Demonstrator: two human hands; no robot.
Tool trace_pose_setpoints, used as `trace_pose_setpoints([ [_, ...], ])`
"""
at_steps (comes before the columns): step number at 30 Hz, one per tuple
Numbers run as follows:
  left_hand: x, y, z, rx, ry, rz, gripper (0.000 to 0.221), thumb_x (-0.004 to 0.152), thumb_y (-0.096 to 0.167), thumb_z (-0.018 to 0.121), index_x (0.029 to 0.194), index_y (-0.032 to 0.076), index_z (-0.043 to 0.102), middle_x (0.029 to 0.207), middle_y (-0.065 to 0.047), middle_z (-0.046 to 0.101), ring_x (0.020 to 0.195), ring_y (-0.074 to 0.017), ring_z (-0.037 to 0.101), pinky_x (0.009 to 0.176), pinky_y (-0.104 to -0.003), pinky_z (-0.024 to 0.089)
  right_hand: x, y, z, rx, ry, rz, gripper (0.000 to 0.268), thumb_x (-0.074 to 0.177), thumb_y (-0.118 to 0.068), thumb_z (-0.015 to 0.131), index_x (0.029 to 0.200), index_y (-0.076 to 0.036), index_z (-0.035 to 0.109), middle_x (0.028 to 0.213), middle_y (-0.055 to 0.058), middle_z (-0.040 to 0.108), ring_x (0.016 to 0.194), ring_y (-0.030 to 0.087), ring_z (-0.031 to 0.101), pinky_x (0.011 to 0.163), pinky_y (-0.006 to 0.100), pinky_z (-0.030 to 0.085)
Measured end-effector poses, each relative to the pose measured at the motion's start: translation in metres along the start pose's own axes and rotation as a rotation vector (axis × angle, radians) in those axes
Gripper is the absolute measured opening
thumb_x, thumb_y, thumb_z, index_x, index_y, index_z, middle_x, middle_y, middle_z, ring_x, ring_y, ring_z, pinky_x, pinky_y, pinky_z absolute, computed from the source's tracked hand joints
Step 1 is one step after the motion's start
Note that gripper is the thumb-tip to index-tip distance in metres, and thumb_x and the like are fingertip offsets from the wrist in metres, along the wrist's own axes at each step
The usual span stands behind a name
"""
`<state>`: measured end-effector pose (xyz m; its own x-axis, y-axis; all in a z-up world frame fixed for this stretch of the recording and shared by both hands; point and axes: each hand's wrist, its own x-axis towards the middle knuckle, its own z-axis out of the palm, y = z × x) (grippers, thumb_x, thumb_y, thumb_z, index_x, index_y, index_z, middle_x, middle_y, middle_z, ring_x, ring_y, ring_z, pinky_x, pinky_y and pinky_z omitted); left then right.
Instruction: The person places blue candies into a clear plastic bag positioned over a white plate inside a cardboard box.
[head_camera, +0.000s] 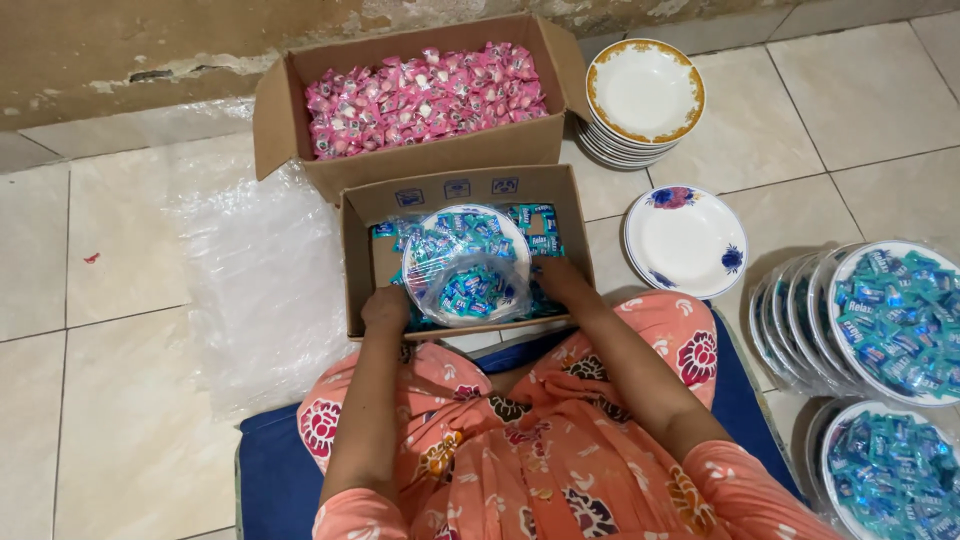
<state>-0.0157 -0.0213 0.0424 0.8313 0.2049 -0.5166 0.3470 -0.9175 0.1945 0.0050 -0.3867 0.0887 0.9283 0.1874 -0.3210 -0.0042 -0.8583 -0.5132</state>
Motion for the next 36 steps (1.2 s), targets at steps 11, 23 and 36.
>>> trace_pose_setpoints([
  [11, -0.098, 0.062, -0.031, -0.599, 0.362, 0.623, 0.019, 0.095, 0.02, 0.07, 0.108, 0.009, 0.077, 0.118, -0.019, 0.068, 0.117, -0.0483, 0.06, 0.099, -0.056, 0.05, -0.029, -0.047, -0.018, 0.336, 0.284, -0.347, 0.025, 0.089, -0.027, 0.079, 0.113, -0.023, 0.075, 0.103, 0.012, 0.072, 0.106, 0.041, 0.068, 0.089, 0.048, 0.053],
  [23, -0.05, 0.055, 0.006, -0.273, 0.326, 0.656, 0.041, 0.092, 0.006, 0.059, 0.131, 0.014, 0.069, 0.146, -0.013, 0.054, 0.126, -0.0449, 0.054, 0.1, -0.058, 0.052, -0.051, -0.125, -0.02, 0.004, -0.411, -0.45, 0.048, 0.104, -0.021, 0.05, 0.146, 0.001, 0.05, 0.138, 0.035, 0.056, 0.117, 0.059, 0.058, 0.101, 0.065, 0.047],
  [36, -0.088, 0.053, -0.004, -0.44, 0.462, 0.783, 0.033, 0.096, 0.003, 0.053, 0.118, 0.008, 0.077, 0.131, -0.011, 0.07, 0.118, -0.0361, 0.065, 0.098, -0.045, 0.055, 0.06, -0.061, 0.107, -0.358, -0.568, -0.192, 0.069, 0.105, -0.059, 0.033, 0.163, -0.02, 0.026, 0.163, 0.022, 0.036, 0.147, 0.045, 0.038, 0.121, 0.062, 0.024],
])
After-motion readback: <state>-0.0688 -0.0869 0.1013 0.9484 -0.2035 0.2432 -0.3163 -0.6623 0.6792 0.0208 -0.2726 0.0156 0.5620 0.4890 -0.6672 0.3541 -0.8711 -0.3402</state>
